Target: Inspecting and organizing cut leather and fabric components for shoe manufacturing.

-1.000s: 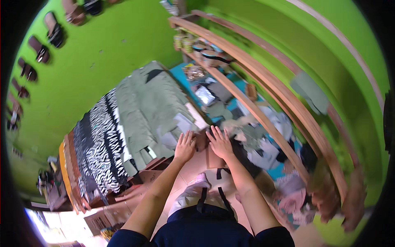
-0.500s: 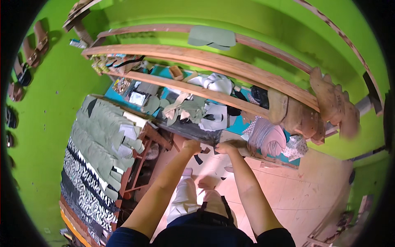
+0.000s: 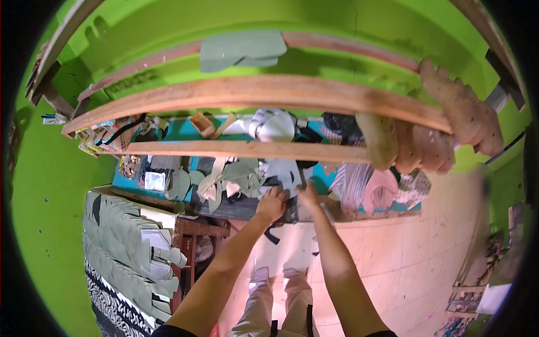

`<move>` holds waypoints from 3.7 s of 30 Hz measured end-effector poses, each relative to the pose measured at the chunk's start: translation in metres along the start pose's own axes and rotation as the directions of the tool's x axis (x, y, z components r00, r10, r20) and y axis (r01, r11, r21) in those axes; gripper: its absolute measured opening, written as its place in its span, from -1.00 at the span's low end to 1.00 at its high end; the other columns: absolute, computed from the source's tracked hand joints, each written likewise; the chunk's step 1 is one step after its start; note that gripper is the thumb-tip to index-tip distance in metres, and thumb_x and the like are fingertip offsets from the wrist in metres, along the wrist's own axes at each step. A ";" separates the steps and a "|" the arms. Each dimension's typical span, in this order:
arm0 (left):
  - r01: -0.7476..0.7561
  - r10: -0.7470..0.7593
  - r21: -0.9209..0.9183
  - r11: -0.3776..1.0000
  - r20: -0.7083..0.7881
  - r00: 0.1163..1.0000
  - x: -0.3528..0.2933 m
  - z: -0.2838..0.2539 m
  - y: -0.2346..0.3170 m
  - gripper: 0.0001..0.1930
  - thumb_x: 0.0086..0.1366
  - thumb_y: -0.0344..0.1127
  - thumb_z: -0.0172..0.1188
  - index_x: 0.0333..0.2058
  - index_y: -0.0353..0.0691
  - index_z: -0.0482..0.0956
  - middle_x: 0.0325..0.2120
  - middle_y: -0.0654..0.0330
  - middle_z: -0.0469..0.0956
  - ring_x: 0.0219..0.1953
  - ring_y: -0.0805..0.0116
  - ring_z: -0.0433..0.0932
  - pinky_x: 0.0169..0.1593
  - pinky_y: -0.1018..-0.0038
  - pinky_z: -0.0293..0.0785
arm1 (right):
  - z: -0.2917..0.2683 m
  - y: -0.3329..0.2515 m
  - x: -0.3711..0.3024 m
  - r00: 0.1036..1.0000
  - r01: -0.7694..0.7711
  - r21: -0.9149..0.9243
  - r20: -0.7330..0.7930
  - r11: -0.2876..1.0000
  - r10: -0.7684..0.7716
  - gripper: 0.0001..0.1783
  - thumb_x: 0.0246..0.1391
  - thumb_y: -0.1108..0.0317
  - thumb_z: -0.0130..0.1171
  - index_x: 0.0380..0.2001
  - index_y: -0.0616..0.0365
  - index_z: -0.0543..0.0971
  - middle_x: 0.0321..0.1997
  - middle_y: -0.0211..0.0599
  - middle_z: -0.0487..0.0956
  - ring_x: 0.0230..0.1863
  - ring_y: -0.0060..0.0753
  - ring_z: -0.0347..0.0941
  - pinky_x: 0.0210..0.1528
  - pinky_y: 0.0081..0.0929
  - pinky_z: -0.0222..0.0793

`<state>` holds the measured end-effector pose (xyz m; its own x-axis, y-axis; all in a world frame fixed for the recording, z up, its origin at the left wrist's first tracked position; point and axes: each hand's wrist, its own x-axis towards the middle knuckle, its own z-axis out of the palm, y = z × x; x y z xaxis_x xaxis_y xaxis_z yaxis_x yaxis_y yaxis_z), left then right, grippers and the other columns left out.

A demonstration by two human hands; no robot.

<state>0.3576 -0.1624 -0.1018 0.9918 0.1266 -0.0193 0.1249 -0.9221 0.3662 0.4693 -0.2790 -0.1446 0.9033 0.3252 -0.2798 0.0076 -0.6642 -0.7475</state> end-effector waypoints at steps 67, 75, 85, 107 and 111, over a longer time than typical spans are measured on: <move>0.181 -0.200 -0.389 0.903 -0.009 0.980 -0.194 -0.148 -0.053 -0.77 0.03 -0.25 0.10 -0.34 -0.22 0.52 -0.44 0.03 0.52 -0.34 0.09 0.50 -0.26 0.35 0.39 | -0.022 -0.168 -0.140 0.618 0.700 0.031 0.475 0.714 -0.626 -0.70 -0.18 0.42 -0.05 -0.26 0.08 0.44 -0.56 -0.30 0.49 -0.58 -0.40 0.41 -0.49 -0.51 0.27; 0.246 -0.297 -0.297 0.923 -0.142 0.944 -0.245 -0.218 -0.053 -0.78 0.05 -0.24 0.10 -0.36 -0.23 0.53 -0.43 0.03 0.51 -0.36 0.08 0.47 -0.28 0.33 0.37 | 0.045 -0.224 -0.170 0.243 0.663 0.132 0.893 0.737 -0.378 -0.57 -0.16 0.17 0.22 -0.26 0.26 0.50 -0.29 -0.31 0.53 -0.30 -0.53 0.39 -0.27 -0.63 0.28; 0.555 -0.754 -0.553 0.622 -0.231 0.615 -0.357 -0.262 -0.117 -0.73 0.08 -0.15 0.12 -0.37 -0.26 0.51 -0.43 0.06 0.53 -0.35 0.23 0.50 -0.24 0.42 0.37 | 0.122 -0.347 -0.203 0.160 0.758 0.188 0.875 0.625 -0.457 -0.61 -0.20 0.29 0.24 -0.29 0.31 0.48 -0.35 -0.26 0.50 -0.35 -0.49 0.37 -0.27 -0.52 0.28; 0.786 -0.984 -0.591 0.179 -0.099 0.149 -0.362 -0.177 -0.156 -0.67 0.08 -0.10 0.05 -0.31 -0.24 0.48 -0.35 0.03 0.51 -0.26 0.10 0.47 -0.19 0.31 0.39 | 0.261 -0.377 -0.184 -0.118 0.962 0.134 0.990 0.236 -0.082 -0.55 -0.27 0.10 0.20 -0.31 0.19 0.49 -0.30 -0.07 0.52 -0.22 -0.18 0.45 -0.16 -0.39 0.32; 0.883 -0.980 -0.457 0.105 -0.200 0.013 -0.354 -0.192 -0.140 -0.59 0.12 -0.01 -0.02 -0.19 -0.19 0.43 -0.24 0.03 0.44 -0.20 0.06 0.44 -0.15 0.30 0.38 | 0.260 -0.386 -0.195 0.012 0.956 0.073 0.959 0.285 -0.284 -0.39 -0.17 0.08 0.07 -0.04 0.16 0.31 -0.09 0.05 0.41 -0.04 -0.13 0.34 -0.02 -0.43 0.21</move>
<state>-0.0162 -0.0084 0.0324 -0.1149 0.9783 -0.1725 0.8759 0.1817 0.4469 0.1788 0.0892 0.0417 -0.4029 0.8376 -0.3689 0.8343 0.1704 -0.5243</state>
